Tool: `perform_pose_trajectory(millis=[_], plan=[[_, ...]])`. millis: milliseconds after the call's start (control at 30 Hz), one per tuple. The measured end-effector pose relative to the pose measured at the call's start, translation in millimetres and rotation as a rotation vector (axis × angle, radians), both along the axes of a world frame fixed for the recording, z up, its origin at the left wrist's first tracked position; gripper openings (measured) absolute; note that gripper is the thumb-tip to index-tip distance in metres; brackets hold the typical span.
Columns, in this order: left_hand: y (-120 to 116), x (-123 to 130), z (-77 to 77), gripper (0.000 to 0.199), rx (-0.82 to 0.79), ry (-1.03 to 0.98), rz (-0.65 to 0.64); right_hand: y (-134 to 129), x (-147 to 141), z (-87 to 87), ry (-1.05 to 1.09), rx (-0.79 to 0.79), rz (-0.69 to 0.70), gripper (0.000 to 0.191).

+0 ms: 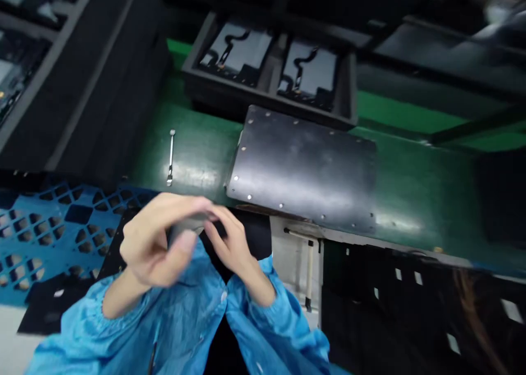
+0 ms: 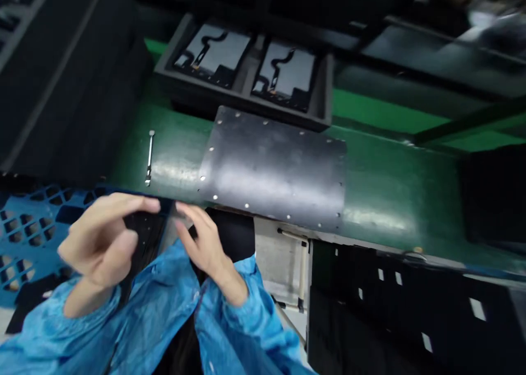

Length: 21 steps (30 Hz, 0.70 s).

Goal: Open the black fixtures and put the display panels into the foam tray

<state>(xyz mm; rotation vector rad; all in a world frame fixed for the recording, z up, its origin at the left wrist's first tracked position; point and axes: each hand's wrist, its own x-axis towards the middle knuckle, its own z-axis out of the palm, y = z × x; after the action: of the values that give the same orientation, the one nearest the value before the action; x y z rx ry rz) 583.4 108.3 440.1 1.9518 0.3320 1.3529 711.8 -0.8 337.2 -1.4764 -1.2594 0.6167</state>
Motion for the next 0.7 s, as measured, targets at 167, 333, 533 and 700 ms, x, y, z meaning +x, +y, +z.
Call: perform_pose_trajectory(millis=[167,333,533,700], plan=[[44,69,-57.2,0.058,-0.752,-0.001,-0.196,-128,83,-21.0,-0.007,0.122,-1.01,0.02],[50,131,-64.3,0.063,-1.092,-0.028,-0.317,-134,198,27.5,0.426,0.337,-1.073,0.036],[32,108,-73.9,0.072,-0.862,-0.009,-0.148,-83,247,67.1,0.525,0.038,-0.583,0.067],[12,101,-89.3,0.086,-0.356,0.109,0.12,-27,291,70.4,0.535,0.139,-0.495,0.064]])
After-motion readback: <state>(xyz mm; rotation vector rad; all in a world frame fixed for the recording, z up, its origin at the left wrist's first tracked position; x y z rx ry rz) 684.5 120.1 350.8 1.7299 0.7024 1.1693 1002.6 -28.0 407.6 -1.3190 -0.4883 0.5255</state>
